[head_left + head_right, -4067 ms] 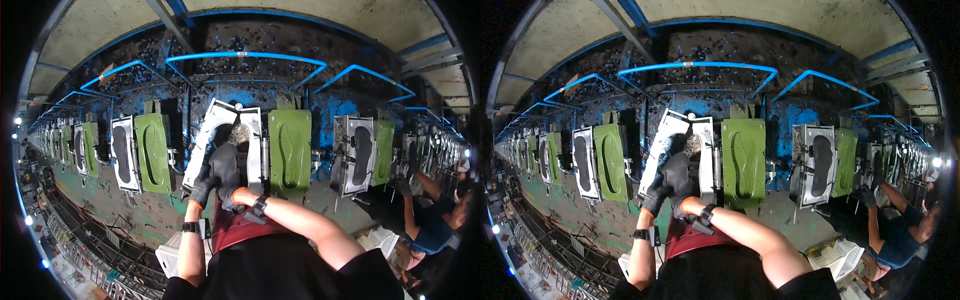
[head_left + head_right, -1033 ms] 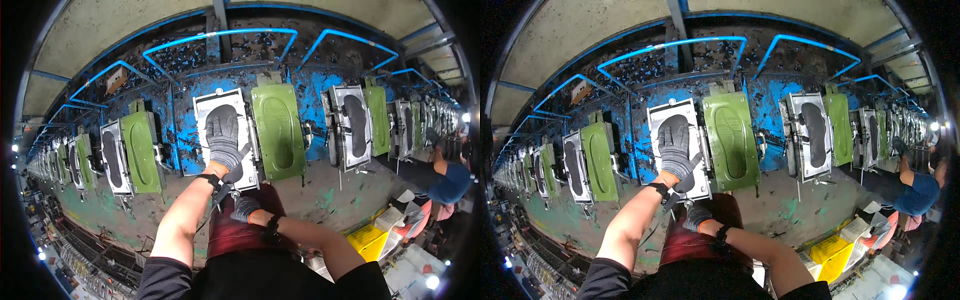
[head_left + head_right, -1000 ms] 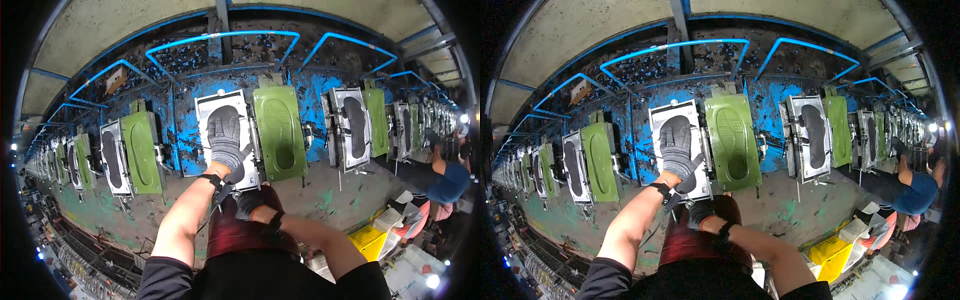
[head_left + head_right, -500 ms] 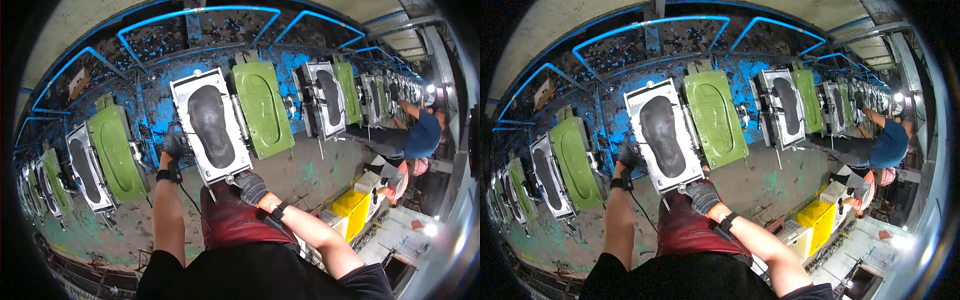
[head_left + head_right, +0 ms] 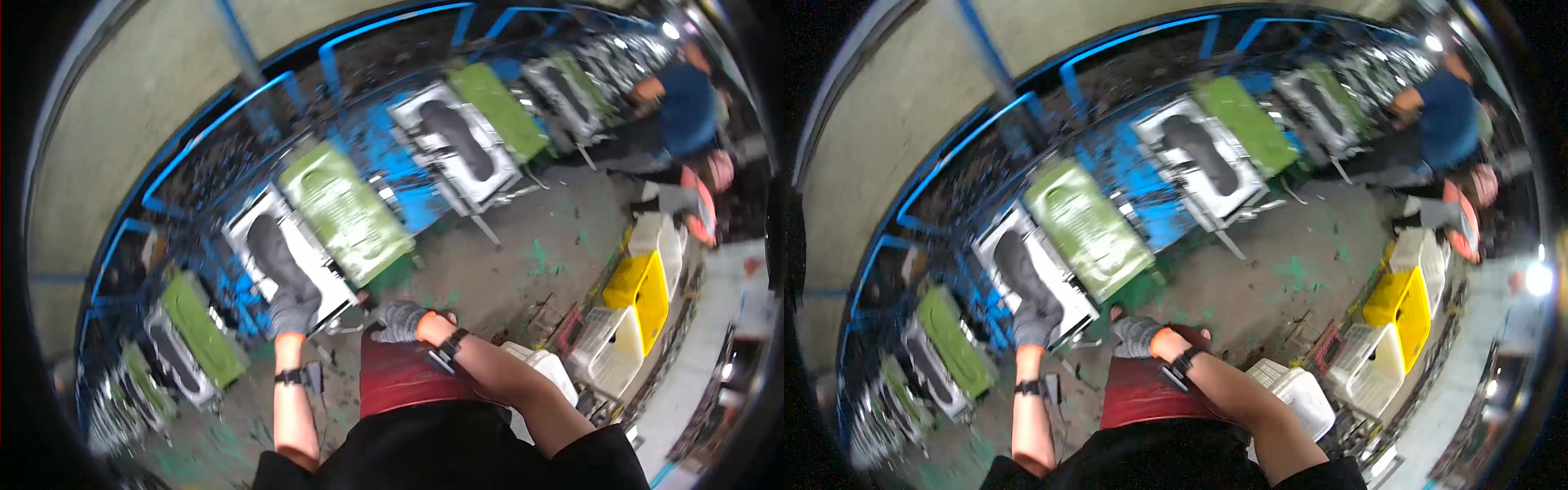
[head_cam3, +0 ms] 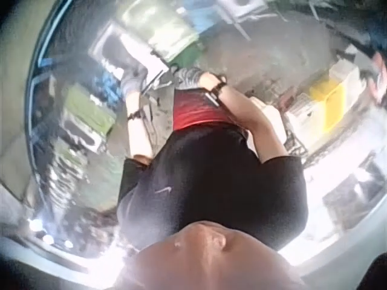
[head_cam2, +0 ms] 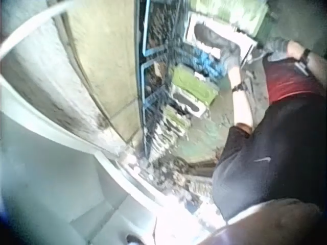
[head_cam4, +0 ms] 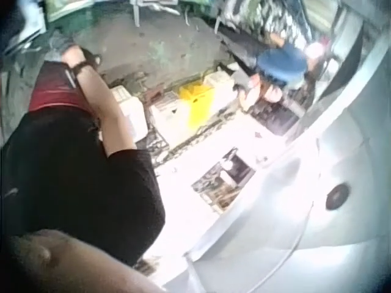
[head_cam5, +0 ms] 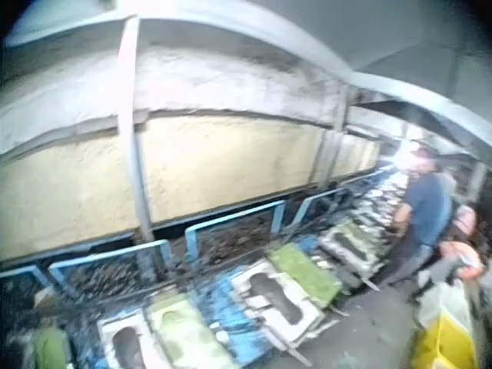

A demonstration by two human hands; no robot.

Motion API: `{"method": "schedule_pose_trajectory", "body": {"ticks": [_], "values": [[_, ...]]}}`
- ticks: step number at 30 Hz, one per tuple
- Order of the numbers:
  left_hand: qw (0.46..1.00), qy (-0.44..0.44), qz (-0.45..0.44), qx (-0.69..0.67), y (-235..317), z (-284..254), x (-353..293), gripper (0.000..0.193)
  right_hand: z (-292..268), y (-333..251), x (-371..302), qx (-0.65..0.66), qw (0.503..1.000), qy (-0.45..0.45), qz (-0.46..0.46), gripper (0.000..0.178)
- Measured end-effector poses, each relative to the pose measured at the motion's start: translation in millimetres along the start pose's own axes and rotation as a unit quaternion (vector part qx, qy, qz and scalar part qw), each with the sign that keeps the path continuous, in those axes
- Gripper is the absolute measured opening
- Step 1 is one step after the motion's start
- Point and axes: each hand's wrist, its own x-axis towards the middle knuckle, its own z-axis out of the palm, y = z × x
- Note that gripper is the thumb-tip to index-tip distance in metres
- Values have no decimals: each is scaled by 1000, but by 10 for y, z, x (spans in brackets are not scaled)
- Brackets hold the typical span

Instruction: The recorder operates a shoe sole molding machine, placing and removing components, then discusses work with colleagues and puts on white gloves.

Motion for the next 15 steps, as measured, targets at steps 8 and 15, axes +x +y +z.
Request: {"method": "schedule_pose_trajectory", "body": {"ticks": [8,15], "values": [[997,43,-20,-57,1518,687,-57,32,429,3157,-3281,102,888,357,270,42],[866,-307,93,-384,4800,2578,-558,15,2505,5632,-5397,835,301,446,116,38]]}}
